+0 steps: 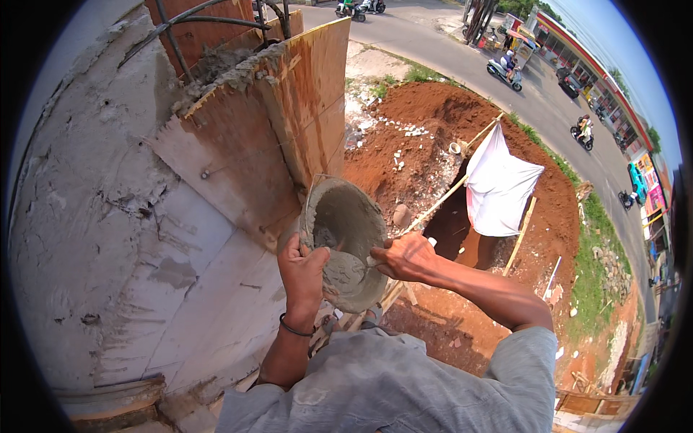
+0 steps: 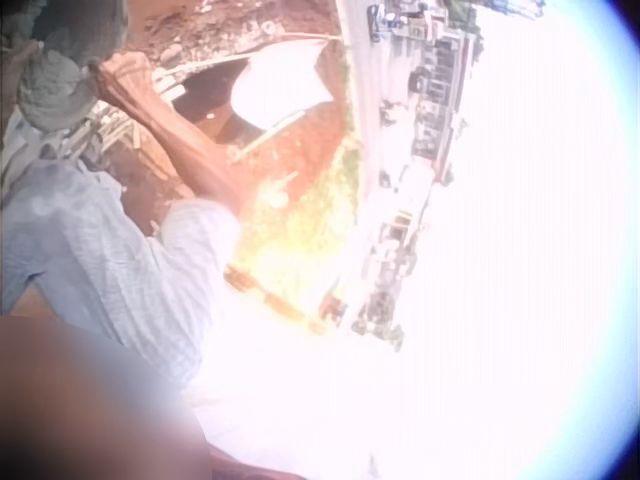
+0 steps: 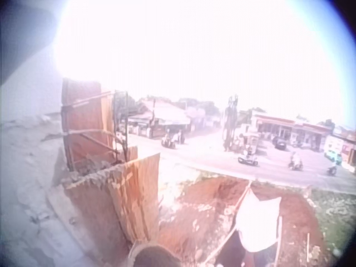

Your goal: The person scoops wet cement from a bucket using a trowel and applies it to a vertical wall surface. The person repeatedly scoops and spreads the cement along the wall, smoothing the surface as they work.

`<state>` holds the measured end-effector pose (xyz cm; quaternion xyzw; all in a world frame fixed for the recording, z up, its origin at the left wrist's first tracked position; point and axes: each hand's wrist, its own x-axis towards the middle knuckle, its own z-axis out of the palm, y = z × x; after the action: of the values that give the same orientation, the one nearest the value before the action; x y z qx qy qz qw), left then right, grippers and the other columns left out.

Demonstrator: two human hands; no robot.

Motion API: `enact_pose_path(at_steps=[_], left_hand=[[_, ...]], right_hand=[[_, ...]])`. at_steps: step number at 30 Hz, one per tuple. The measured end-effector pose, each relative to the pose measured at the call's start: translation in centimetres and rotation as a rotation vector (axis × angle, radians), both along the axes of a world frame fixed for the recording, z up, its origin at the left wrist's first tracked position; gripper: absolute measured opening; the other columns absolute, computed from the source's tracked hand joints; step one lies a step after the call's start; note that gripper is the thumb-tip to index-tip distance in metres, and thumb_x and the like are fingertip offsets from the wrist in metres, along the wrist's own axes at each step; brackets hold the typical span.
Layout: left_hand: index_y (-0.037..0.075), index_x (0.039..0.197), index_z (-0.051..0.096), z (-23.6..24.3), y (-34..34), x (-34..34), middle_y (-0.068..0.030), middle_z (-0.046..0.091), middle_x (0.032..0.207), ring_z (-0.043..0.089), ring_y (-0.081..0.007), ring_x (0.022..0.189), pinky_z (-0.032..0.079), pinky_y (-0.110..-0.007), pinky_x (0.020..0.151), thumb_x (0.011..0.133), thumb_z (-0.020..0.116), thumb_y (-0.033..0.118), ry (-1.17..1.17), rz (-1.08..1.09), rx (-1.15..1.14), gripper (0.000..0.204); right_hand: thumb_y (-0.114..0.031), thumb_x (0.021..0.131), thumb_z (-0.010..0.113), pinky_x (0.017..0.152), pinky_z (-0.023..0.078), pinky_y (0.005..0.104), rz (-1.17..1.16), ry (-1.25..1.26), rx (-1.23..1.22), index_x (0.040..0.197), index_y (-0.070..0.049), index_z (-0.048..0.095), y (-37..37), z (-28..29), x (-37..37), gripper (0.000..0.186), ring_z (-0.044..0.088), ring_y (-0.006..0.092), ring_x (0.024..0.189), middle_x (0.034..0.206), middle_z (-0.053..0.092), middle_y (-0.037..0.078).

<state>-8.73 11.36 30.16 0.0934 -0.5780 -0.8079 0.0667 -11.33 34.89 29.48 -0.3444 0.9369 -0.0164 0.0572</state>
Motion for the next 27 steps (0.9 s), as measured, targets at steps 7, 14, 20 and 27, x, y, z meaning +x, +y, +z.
enact_pose_path(at_steps=[7,14,20,27], left_hand=[[-0.002,0.110,0.064,0.1,-3.1,0.7,-0.0044,0.070,0.095,0.064,-0.0115,0.078,0.054,-0.026,0.075,0.078,0.056,-0.012,0.009,0.111,0.217,0.035],[0.000,0.115,0.063,1.2,-4.6,0.1,-0.0097,0.070,0.102,0.068,-0.0167,0.085,0.059,-0.031,0.080,0.076,0.052,-0.012,0.038,0.054,0.526,0.042],[0.003,0.112,0.065,1.8,-4.1,-0.5,-0.0042,0.071,0.095,0.067,-0.0113,0.078,0.057,-0.027,0.076,0.079,0.056,-0.012,0.014,-0.006,0.533,0.038],[0.001,0.114,0.064,-0.8,-2.9,-0.6,-0.0065,0.071,0.102,0.069,-0.0159,0.086,0.058,-0.031,0.081,0.075,0.055,-0.015,0.001,-0.033,0.491,0.043]], right_hand=[[-0.036,0.087,0.074,0.059,0.058,0.0456,0.015,0.067,0.035,0.106,-0.015,0.073,0.0,5.3,-0.9,0.028,0.073,0.0305,0.072,0.082,0.072,0.011],[-0.044,0.082,0.077,0.065,0.055,0.0469,-0.051,0.172,-0.012,0.108,-0.016,0.073,1.2,18.4,-2.2,0.038,0.072,0.0329,0.077,0.078,0.072,0.009],[-0.041,0.078,0.081,0.070,0.054,0.0479,-0.111,0.177,0.086,0.102,-0.011,0.077,0.6,33.3,-4.6,0.039,0.072,0.0342,0.077,0.078,0.073,0.012],[-0.031,0.086,0.080,0.067,0.054,0.0378,-0.330,0.224,0.319,0.094,0.001,0.075,-11.4,45.9,-9.5,0.033,0.071,0.0230,0.071,0.075,0.071,0.012]])
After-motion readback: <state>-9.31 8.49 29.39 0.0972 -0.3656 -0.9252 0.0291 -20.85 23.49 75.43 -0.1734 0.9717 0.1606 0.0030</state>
